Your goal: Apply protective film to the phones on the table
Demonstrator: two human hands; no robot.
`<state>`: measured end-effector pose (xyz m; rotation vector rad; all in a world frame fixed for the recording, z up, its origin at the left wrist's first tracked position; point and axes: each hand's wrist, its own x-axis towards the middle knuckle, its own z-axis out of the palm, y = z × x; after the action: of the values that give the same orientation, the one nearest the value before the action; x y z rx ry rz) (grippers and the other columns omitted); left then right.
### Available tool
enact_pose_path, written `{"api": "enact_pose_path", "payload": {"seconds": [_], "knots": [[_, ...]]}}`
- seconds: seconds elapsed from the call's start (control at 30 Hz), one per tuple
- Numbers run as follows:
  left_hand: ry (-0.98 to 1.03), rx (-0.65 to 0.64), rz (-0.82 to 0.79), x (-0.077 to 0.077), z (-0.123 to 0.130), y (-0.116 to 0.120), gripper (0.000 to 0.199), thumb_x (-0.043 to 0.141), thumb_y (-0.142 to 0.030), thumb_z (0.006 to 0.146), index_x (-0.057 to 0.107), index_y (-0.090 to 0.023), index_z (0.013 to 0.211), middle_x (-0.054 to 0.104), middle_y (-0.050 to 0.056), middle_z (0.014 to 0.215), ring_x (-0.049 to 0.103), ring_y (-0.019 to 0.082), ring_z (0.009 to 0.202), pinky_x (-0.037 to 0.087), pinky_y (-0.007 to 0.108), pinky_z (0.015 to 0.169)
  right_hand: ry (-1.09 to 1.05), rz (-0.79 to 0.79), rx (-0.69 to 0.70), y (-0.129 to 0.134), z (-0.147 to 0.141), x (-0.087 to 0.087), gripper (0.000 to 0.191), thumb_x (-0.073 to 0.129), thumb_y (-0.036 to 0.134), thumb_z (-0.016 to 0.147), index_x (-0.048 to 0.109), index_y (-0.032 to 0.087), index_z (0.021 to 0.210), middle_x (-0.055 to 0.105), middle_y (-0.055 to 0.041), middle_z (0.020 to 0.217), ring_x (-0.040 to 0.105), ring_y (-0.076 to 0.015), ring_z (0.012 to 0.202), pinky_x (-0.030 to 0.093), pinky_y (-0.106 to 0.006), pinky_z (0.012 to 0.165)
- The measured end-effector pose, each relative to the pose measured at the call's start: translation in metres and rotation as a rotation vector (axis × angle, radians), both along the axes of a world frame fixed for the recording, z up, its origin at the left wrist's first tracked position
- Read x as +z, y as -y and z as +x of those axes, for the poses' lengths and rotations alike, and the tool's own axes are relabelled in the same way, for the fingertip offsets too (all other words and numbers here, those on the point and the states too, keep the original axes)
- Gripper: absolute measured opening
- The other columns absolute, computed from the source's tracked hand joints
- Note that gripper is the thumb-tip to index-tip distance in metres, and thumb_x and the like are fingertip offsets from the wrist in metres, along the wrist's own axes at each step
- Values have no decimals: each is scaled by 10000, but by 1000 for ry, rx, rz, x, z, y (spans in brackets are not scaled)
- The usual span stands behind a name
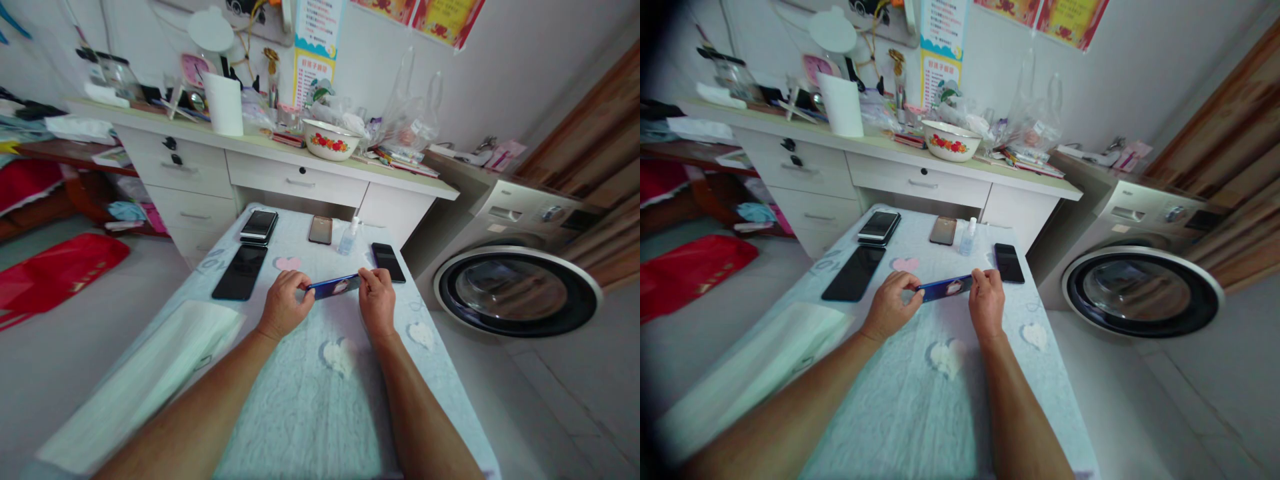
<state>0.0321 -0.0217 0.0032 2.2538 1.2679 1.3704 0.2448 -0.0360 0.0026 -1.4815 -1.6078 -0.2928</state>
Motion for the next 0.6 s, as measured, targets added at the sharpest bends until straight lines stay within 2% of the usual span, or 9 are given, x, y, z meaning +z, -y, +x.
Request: {"api": "enact_pose_path", "payload": {"seconds": [0.3, 0.6], "knots": [[0, 6, -14, 2, 1, 1, 95, 564, -135, 753, 506, -208, 773, 566, 12, 757, 543, 198, 791, 441, 327, 733, -17, -63, 157, 9, -21, 9, 251, 452, 145, 911, 689, 202, 971, 551, -50, 893, 556, -145, 794, 476, -260, 734], [-13, -2, -24, 4, 1, 2, 88, 563, -134, 749, 515, -208, 755, 573, 16, 746, 543, 204, 788, 437, 333, 721, -23, -73, 265, 14, -36, 9, 263, 442, 143, 926, 669, 204, 1044, 554, -58, 916, 558, -141, 782, 493, -262, 723]]}}
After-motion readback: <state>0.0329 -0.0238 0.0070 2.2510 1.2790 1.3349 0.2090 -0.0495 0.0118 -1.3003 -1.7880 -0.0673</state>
